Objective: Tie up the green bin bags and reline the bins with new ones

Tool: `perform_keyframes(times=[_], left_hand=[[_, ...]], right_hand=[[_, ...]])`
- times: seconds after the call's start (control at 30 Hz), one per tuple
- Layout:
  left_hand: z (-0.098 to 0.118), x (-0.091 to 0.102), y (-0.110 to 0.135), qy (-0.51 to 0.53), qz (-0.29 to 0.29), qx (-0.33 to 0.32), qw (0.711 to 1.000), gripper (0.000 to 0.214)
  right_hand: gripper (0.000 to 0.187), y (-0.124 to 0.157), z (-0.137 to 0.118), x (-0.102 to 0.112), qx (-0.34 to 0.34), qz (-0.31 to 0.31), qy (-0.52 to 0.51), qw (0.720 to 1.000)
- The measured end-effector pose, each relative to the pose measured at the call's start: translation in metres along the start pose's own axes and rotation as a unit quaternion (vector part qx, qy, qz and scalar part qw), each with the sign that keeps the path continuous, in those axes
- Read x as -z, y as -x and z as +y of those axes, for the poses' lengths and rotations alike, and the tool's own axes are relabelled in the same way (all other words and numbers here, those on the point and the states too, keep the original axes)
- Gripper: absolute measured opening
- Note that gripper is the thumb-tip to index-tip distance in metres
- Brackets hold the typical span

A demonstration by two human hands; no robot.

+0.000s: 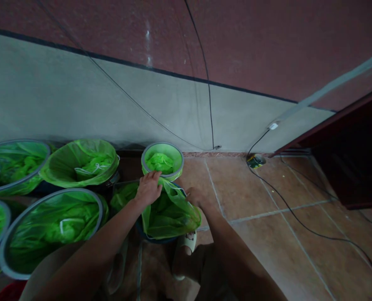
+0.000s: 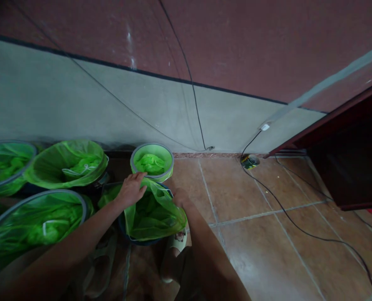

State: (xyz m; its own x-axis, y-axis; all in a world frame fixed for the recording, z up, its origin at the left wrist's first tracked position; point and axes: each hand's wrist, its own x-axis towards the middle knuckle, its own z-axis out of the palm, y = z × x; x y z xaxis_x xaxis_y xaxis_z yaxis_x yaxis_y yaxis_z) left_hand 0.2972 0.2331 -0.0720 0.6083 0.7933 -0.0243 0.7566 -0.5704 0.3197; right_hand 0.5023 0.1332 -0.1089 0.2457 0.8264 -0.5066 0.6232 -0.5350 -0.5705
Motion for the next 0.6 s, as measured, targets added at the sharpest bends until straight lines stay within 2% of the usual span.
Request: perform_keyframes(times=[0.1,0.2,0.3,0.37,0.47,0.6], left_hand=[[0.0,0.001,-0.001,-0.02,-0.006,0.002,1.0,0.061],[-0.001,-0.001,0.0,-0.036,-0.02,-0.007,0.999,0.072],[0.0,-0.005,0.001,-0.039,-0.03,-0.038,0.998,0.078],[0.0,-0.008,0.002,-0.037,-0.046,-0.052,0.997,0.073],[0.001,-0.01,0.002,-0.027,-0.062,-0.042,0.997,0.054],[0.007,-0.008,0.001,0.026,-0.018,-0.05,0.998,0.043]], right_hand=[[0.013,0.003,-0.004,0.001,0.034,-0.04,-0.074,0.996],[0.013,0.006,-0.008,0.002,0.076,-0.088,-0.175,0.978],[0.015,0.007,-0.009,0.001,0.103,-0.094,-0.177,0.974],[0.014,0.007,-0.009,0.001,0.121,-0.086,-0.157,0.976],[0.013,0.009,-0.009,0.001,0.144,-0.088,-0.141,0.976],[0.012,0.011,-0.013,0.001,0.149,-0.088,-0.121,0.977]])
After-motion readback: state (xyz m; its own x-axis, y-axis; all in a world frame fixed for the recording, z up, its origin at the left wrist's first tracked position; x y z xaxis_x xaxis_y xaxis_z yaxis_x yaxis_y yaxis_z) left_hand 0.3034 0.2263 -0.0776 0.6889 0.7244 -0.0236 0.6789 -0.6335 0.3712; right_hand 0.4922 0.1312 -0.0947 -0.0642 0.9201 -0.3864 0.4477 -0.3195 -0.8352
